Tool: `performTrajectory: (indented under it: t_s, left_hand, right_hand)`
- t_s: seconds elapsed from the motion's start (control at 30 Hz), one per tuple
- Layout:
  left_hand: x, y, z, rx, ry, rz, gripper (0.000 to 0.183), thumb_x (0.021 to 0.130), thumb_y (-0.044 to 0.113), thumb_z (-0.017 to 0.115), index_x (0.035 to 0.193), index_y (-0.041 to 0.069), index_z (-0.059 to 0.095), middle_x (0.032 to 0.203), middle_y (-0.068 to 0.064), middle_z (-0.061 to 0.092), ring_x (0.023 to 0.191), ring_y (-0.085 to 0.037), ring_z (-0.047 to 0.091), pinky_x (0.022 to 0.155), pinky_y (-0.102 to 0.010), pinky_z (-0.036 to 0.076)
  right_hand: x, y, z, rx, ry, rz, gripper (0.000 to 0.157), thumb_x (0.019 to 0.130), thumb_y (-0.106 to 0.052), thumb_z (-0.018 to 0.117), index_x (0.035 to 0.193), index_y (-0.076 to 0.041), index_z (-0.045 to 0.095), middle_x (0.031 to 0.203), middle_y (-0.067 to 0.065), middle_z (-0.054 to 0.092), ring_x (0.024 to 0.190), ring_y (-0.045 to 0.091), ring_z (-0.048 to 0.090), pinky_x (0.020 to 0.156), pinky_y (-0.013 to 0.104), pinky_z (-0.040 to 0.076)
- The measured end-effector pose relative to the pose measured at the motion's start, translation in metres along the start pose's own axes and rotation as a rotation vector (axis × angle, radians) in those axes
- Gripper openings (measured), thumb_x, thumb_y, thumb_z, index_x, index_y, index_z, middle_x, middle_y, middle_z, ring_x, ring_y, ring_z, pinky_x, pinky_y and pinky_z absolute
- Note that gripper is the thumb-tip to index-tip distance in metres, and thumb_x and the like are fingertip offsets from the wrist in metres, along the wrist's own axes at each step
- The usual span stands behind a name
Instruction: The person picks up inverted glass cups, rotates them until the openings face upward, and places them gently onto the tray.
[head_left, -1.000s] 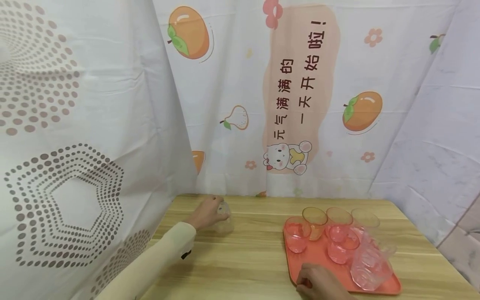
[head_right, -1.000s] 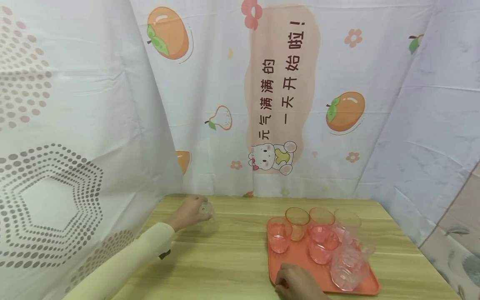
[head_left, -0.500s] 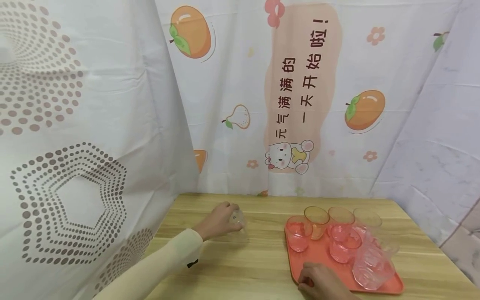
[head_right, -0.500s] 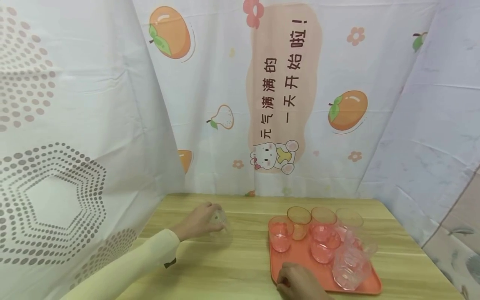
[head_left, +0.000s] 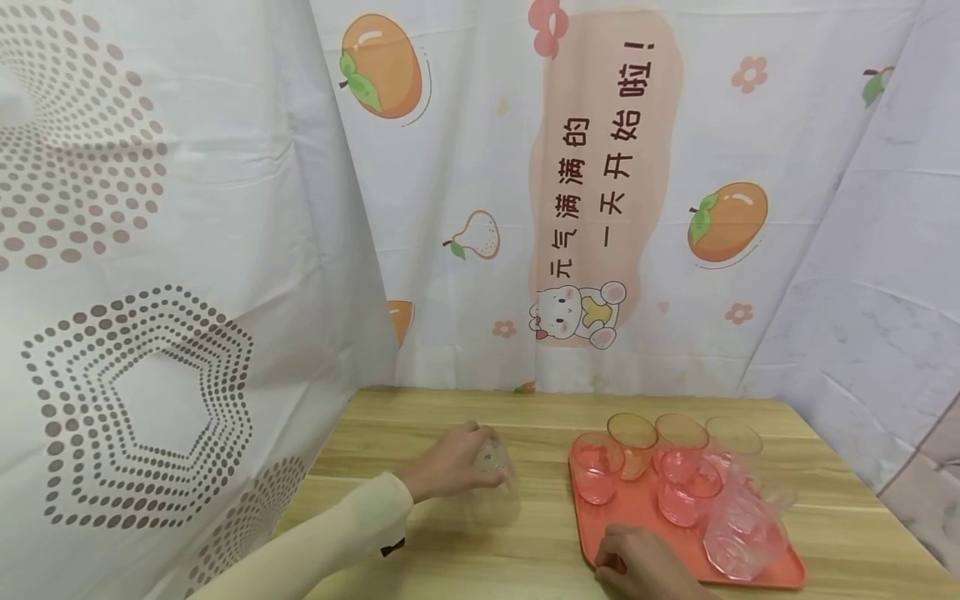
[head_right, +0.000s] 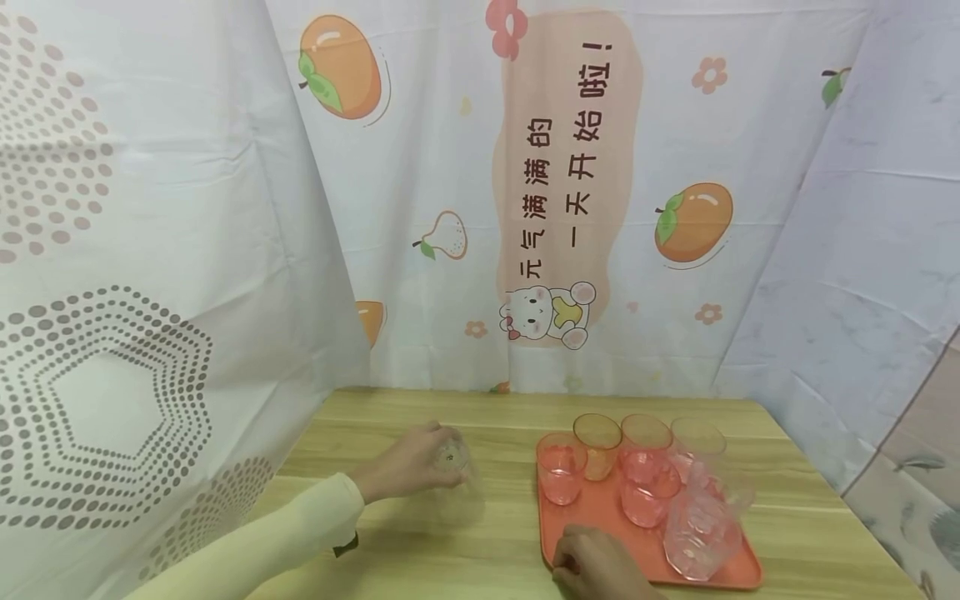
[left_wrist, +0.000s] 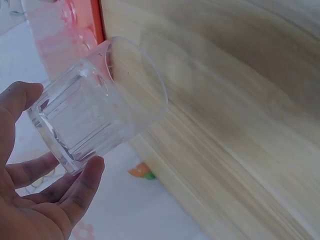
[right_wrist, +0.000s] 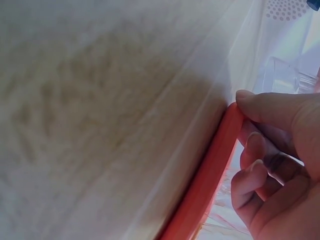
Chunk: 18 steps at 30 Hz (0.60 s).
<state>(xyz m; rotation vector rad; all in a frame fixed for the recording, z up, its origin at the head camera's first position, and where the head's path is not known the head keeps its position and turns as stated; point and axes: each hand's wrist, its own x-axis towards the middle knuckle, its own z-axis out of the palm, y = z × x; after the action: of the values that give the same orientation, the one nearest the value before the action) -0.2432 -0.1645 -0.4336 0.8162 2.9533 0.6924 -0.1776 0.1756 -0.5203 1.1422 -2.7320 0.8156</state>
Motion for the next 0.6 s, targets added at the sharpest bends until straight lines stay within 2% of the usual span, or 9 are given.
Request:
performTrajectory:
  t_s: [0.13, 0.33, 0.6]
  left_hand:
    - [-0.002, 0.005, 0.007, -0.029, -0.008, 0.008, 0.064, 0.087, 0.057, 0.076, 0.133, 0.013, 0.064, 0.122, -0.008, 0.064, 0.102, -0.015, 0.062, 0.080, -0.032, 0.054]
    - [-0.005, 0.009, 0.016, -0.105, -0.023, 0.026, 0.063, 0.085, 0.059, 0.077, 0.129, 0.016, 0.066, 0.123, -0.006, 0.064, 0.096, -0.010, 0.059, 0.073, -0.026, 0.052]
    - [-0.009, 0.019, 0.022, -0.129, -0.020, 0.076, 0.055, 0.086, 0.058, 0.076, 0.123, 0.018, 0.069, 0.114, 0.001, 0.063, 0.092, -0.007, 0.056, 0.070, -0.023, 0.051]
  right_hand:
    - [0.000, -0.001, -0.001, 0.003, -0.010, 0.002, 0.019, 0.083, -0.019, 0.085, 0.078, -0.029, 0.069, 0.077, -0.025, 0.046, 0.067, -0.006, 0.044, 0.057, 0.020, 0.038]
    - [0.000, -0.001, 0.000, -0.001, -0.005, -0.005, 0.020, 0.083, -0.020, 0.085, 0.078, -0.029, 0.068, 0.077, -0.024, 0.046, 0.067, -0.006, 0.044, 0.057, 0.019, 0.038]
    - [0.000, 0.000, 0.000, -0.013, 0.023, -0.035, 0.019, 0.083, -0.019, 0.085, 0.079, -0.029, 0.069, 0.078, -0.025, 0.046, 0.068, -0.007, 0.044, 0.057, 0.019, 0.038]
